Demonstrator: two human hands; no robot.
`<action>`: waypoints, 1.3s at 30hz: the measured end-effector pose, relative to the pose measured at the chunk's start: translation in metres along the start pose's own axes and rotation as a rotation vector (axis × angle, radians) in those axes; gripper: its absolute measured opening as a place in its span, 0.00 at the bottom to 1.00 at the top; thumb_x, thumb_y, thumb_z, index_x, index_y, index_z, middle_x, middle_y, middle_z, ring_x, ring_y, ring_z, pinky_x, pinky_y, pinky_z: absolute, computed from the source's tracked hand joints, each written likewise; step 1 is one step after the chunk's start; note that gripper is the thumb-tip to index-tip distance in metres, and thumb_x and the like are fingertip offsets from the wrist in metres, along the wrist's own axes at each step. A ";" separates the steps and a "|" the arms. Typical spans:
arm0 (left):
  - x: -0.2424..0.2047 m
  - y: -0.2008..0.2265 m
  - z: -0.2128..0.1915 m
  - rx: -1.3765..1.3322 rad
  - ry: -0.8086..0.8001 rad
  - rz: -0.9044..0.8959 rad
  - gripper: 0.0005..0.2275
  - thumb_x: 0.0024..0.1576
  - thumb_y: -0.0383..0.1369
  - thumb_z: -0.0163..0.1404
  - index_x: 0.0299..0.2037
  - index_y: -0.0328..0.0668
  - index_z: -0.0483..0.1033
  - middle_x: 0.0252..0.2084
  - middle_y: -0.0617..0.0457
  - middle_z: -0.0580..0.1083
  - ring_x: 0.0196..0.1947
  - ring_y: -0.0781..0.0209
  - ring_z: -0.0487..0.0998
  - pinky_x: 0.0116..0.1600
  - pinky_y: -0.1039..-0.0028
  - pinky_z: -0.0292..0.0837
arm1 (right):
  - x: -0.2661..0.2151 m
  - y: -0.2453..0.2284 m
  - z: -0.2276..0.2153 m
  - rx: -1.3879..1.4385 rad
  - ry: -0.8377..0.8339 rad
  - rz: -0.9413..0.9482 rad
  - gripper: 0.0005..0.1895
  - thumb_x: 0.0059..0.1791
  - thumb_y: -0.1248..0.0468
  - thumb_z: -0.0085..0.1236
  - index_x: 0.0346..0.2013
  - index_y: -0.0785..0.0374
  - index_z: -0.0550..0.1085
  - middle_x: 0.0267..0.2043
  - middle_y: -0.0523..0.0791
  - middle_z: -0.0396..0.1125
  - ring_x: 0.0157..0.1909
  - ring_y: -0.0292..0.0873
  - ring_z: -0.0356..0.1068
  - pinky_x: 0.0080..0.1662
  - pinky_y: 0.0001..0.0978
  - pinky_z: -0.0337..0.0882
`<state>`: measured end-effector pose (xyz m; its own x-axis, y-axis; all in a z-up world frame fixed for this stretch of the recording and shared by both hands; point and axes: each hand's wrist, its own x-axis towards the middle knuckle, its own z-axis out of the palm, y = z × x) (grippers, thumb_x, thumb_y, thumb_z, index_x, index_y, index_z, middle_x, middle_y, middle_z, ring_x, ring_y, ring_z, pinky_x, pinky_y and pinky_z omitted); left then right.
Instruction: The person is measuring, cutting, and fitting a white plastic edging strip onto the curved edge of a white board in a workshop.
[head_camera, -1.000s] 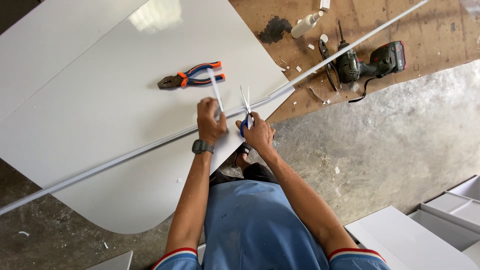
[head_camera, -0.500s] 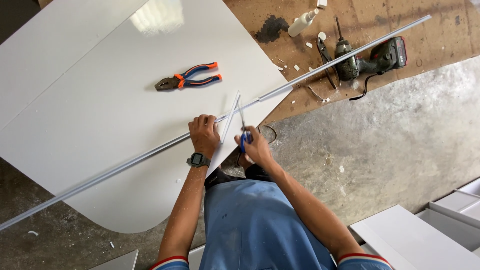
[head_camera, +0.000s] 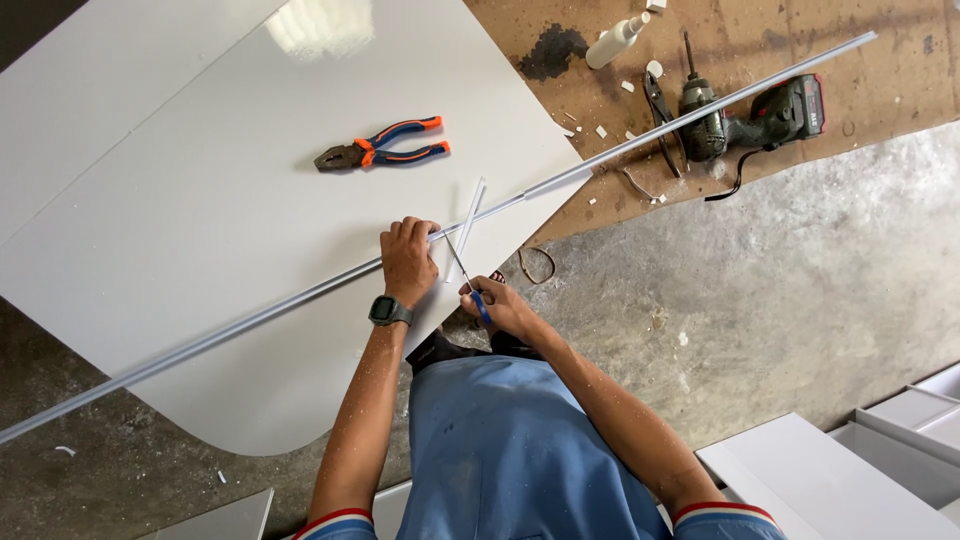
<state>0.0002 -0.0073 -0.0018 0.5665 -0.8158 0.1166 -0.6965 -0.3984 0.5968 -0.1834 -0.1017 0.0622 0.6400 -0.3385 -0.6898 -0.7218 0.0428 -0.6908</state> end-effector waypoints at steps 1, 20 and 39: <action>0.000 0.001 -0.003 -0.015 -0.010 0.001 0.15 0.51 0.17 0.51 0.46 0.45 0.75 0.42 0.56 0.69 0.44 0.56 0.68 0.48 0.63 0.59 | 0.002 0.002 0.001 0.081 -0.037 0.008 0.22 0.52 0.49 0.60 0.50 0.63 0.77 0.23 0.39 0.57 0.26 0.33 0.58 0.30 0.29 0.63; 0.014 0.023 0.006 -0.030 -0.025 -0.020 0.18 0.47 0.21 0.58 0.47 0.53 0.82 0.38 0.54 0.68 0.42 0.55 0.67 0.47 0.60 0.58 | 0.026 0.061 -0.032 0.233 0.187 -0.039 0.21 0.53 0.56 0.57 0.57 0.63 0.75 0.28 0.38 0.62 0.31 0.34 0.60 0.33 0.27 0.59; 0.013 0.011 0.072 0.068 0.031 0.075 0.03 0.59 0.35 0.58 0.37 0.53 0.77 0.36 0.63 0.71 0.39 0.62 0.67 0.52 0.68 0.61 | 0.028 0.038 -0.132 -0.155 0.501 0.061 0.30 0.47 0.42 0.61 0.54 0.59 0.72 0.38 0.50 0.74 0.41 0.45 0.74 0.44 0.38 0.71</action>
<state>-0.0320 -0.0528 -0.0511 0.5240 -0.8316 0.1843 -0.7653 -0.3647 0.5304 -0.2271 -0.2339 0.0455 0.4181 -0.7494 -0.5134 -0.8087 -0.0496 -0.5861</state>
